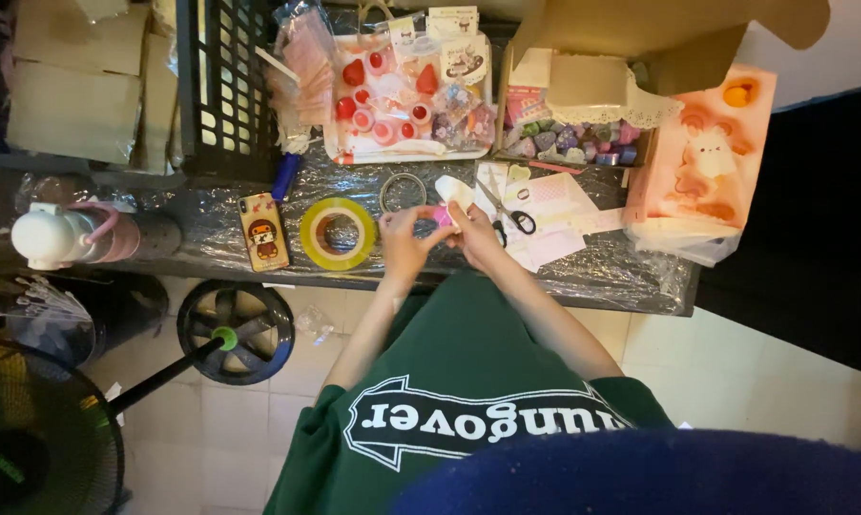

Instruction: The person is preparing candle decoration materials by cutting ribbon, handling small wax pieces, and organizing candle supplies.

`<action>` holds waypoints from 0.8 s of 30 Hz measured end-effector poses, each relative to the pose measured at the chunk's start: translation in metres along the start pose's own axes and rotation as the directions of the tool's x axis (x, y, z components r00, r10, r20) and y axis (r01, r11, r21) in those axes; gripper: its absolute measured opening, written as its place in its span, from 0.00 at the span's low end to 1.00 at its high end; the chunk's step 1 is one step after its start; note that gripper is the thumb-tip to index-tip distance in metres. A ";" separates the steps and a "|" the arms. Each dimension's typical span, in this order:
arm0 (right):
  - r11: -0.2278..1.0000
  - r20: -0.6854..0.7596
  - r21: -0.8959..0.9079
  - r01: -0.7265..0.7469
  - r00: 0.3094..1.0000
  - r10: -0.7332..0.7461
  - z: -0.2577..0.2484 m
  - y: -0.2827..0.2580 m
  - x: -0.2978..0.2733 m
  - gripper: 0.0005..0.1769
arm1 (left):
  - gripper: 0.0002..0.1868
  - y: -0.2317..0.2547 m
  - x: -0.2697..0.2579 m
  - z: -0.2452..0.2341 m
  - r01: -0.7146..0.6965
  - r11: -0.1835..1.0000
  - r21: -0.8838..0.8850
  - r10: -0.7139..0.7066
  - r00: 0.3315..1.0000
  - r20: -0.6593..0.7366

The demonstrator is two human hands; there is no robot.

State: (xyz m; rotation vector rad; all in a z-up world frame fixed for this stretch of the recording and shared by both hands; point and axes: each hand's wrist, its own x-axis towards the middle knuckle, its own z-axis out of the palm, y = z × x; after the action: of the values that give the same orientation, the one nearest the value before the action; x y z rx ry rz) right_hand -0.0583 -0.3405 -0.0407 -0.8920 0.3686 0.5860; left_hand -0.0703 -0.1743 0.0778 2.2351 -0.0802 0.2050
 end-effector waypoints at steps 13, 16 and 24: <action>0.991 0.059 0.014 -0.136 0.989 0.135 0.011 0.003 0.005 0.14 | 0.20 -0.027 0.004 0.003 0.314 0.894 -0.321 -0.295 0.949 0.107; 0.999 -0.009 -0.040 -0.016 1.000 0.015 0.018 0.005 0.008 0.16 | 0.18 -0.037 0.001 0.008 0.306 0.888 -0.344 -0.272 0.952 0.142; 0.956 0.093 -0.287 0.055 0.995 -0.029 0.033 -0.012 0.001 0.18 | 0.17 -0.099 -0.011 0.037 0.526 0.647 -0.553 -0.417 0.850 0.321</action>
State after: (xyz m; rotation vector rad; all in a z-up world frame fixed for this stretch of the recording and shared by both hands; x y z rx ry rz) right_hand -0.0479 -0.3195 -0.0145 -1.1487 0.1854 0.6476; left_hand -0.0643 -0.1416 -0.0232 1.5181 0.3163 -0.2735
